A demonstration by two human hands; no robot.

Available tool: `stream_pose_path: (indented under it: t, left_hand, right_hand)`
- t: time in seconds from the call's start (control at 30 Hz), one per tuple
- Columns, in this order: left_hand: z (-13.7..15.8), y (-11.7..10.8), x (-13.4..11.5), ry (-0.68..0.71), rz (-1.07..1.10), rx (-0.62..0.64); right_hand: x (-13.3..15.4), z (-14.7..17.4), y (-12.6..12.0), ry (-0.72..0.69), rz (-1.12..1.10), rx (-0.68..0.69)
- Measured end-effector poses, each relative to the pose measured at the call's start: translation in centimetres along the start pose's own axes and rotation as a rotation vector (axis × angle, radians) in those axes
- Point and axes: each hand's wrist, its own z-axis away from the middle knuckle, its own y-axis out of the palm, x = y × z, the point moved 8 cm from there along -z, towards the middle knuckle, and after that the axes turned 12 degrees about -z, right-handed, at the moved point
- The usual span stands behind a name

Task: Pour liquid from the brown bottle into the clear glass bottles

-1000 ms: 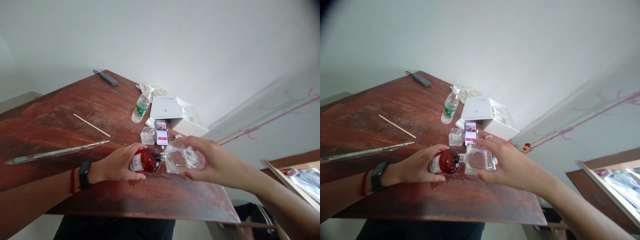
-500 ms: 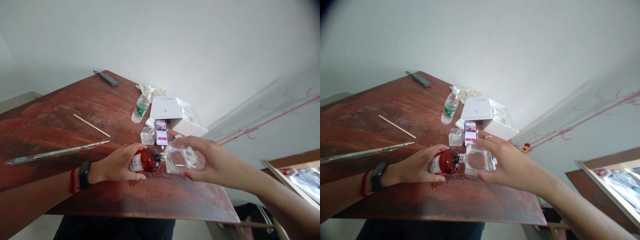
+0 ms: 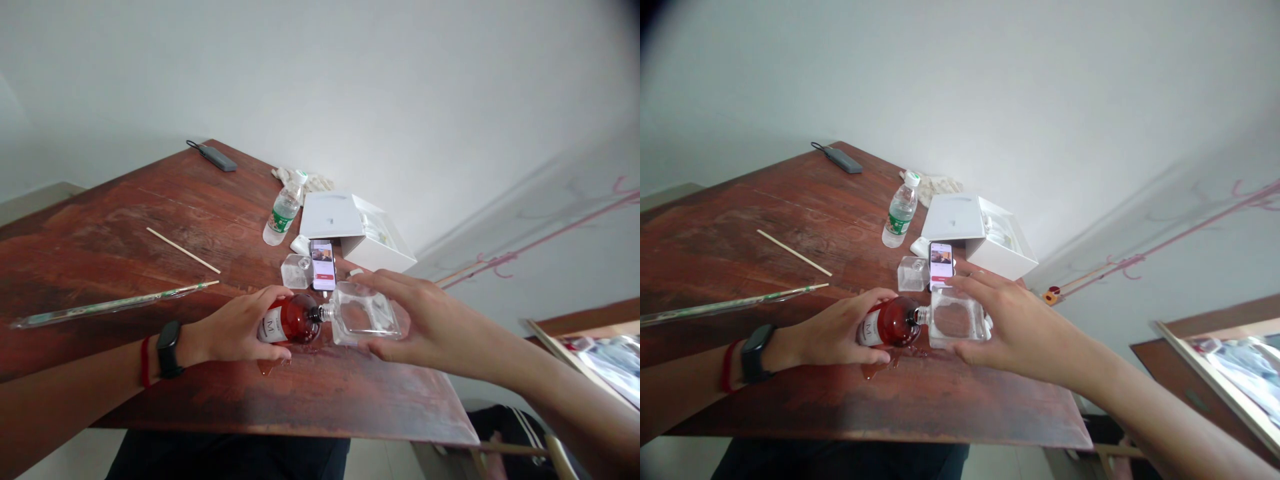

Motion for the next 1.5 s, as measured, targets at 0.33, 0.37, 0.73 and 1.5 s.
stream_pose_path:
  t: [0.33,0.37,0.73,1.5]
  left_hand:
    - [0.0,0.2,0.3,-0.013,-0.008,0.001]
    - [0.0,0.2,0.3,-0.01,-0.008,-0.005]
    - [0.0,0.2,0.2,-0.003,-0.017,-0.014]
    - [0.0,0.4,0.2,-0.004,-0.04,0.02]
  right_hand:
    - [0.4,-0.1,0.0,0.001,0.049,0.012]
    - [0.5,-0.1,0.0,0.002,0.05,0.009]
    - [0.8,-0.1,0.0,-0.012,0.091,0.011]
    - [1.8,-0.2,0.0,-0.033,0.185,0.047]
